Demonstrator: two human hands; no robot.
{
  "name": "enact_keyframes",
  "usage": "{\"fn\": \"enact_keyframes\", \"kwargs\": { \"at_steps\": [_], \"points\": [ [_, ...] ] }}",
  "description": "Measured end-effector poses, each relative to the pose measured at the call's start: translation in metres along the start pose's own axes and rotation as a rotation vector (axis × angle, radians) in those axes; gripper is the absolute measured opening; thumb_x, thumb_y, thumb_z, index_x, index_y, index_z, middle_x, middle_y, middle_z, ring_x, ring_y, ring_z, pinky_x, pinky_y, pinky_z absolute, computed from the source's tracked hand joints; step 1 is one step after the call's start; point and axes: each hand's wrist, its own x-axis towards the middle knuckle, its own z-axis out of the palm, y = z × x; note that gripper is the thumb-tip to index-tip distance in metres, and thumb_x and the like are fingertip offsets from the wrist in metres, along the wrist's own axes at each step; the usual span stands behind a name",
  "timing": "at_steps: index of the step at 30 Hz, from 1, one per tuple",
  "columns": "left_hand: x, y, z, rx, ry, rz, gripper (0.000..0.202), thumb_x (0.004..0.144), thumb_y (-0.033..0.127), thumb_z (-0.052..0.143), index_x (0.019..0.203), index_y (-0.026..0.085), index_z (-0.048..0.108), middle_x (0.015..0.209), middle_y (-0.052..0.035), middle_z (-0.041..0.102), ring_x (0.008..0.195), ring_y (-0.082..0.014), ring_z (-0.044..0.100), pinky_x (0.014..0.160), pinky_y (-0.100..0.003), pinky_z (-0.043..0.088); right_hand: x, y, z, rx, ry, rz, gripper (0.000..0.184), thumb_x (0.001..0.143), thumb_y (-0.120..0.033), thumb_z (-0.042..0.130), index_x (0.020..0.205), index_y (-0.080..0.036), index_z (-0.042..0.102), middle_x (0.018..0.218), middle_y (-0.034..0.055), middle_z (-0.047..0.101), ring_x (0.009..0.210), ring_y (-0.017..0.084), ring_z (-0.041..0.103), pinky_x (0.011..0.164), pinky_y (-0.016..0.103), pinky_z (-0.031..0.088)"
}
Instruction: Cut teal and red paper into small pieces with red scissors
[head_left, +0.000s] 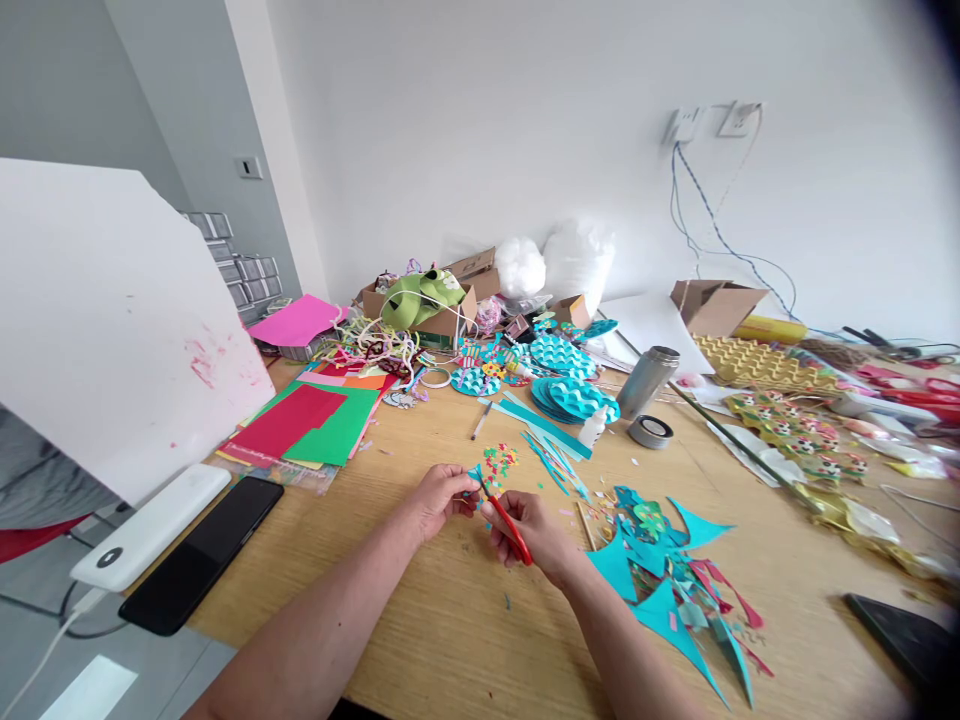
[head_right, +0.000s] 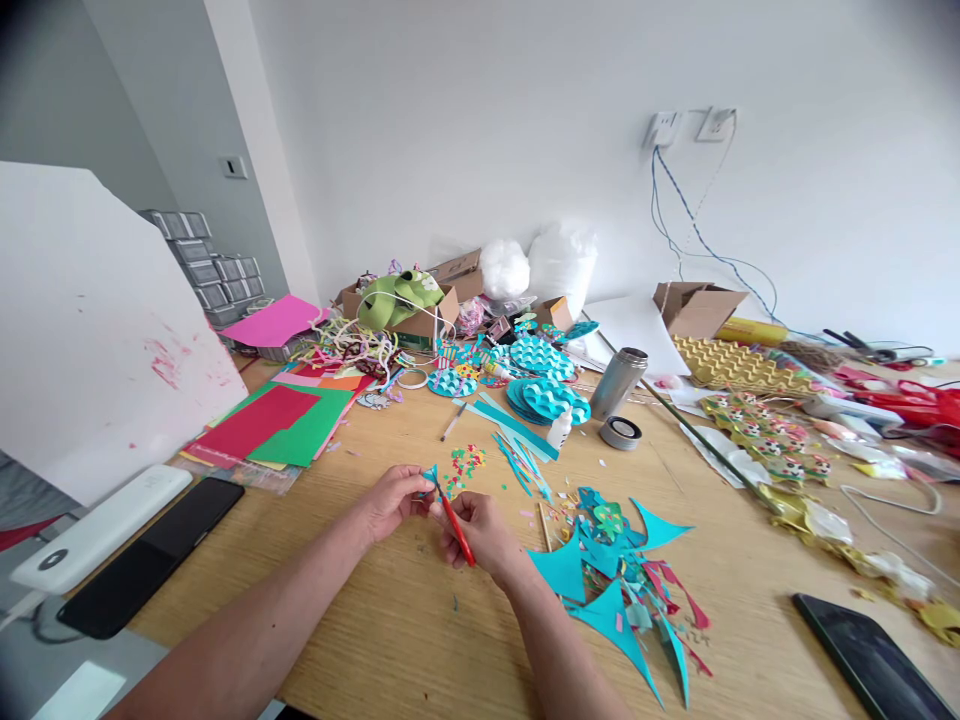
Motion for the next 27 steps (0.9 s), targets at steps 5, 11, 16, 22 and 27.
{"fn": "enact_keyframes", "kwargs": {
  "at_steps": [5, 11, 16, 22, 27],
  "points": [
    [0.0010, -0.0019, -0.0013, -0.018, 0.021, 0.009, 0.016, 0.058, 0.024, 0.067, 0.061, 0.013, 0.056, 0.057, -0.0003, 0.058, 0.050, -0.0092, 0.051, 0.053, -0.023, 0.038, 0.0006, 0.0015, -0.0003, -0.013, 0.008, -0.018, 0.045, 0.064, -0.059, 0.062, 0.063, -0.020, 0.041, 0.046, -0.0053, 0.056, 0.037, 0.010, 0.054, 0.035, 0.019, 0.041],
    [0.0011, -0.0012, -0.0013, -0.011, 0.018, 0.005, 0.014, 0.059, 0.023, 0.065, 0.061, 0.013, 0.056, 0.057, -0.0003, 0.058, 0.050, -0.0089, 0.052, 0.053, -0.022, 0.038, 0.0008, 0.0016, -0.0005, -0.005, 0.008, -0.018, 0.044, 0.064, -0.057, 0.063, 0.063, -0.020, 0.041, 0.046, -0.0054, 0.057, 0.037, 0.010, 0.054, 0.035, 0.019, 0.040],
    [-0.0003, 0.0006, -0.0003, 0.006, 0.005, -0.002, 0.013, 0.058, 0.023, 0.064, 0.059, 0.013, 0.056, 0.055, 0.0002, 0.056, 0.048, -0.0083, 0.050, 0.051, -0.022, 0.037, 0.0004, 0.0005, -0.0004, -0.023, 0.006, -0.012, 0.044, 0.064, -0.058, 0.063, 0.064, -0.020, 0.041, 0.047, -0.0055, 0.057, 0.038, 0.010, 0.054, 0.035, 0.019, 0.040],
    [-0.0005, 0.0018, 0.0008, -0.007, 0.034, -0.014, 0.014, 0.055, 0.023, 0.063, 0.059, 0.014, 0.053, 0.054, 0.0005, 0.056, 0.047, -0.0086, 0.050, 0.050, -0.022, 0.036, 0.0021, 0.0046, -0.0021, -0.045, 0.001, -0.004, 0.043, 0.064, -0.059, 0.062, 0.064, -0.020, 0.043, 0.047, -0.0056, 0.057, 0.037, 0.010, 0.053, 0.034, 0.019, 0.039],
    [0.0003, 0.0008, 0.0004, -0.028, 0.046, -0.028, 0.014, 0.056, 0.023, 0.064, 0.061, 0.014, 0.053, 0.055, 0.0003, 0.056, 0.048, -0.0094, 0.051, 0.051, -0.023, 0.037, 0.0026, 0.0060, -0.0023, -0.018, 0.005, -0.016, 0.042, 0.065, -0.055, 0.063, 0.064, -0.019, 0.043, 0.046, -0.0057, 0.057, 0.036, 0.009, 0.053, 0.033, 0.018, 0.038]
  ]
}}
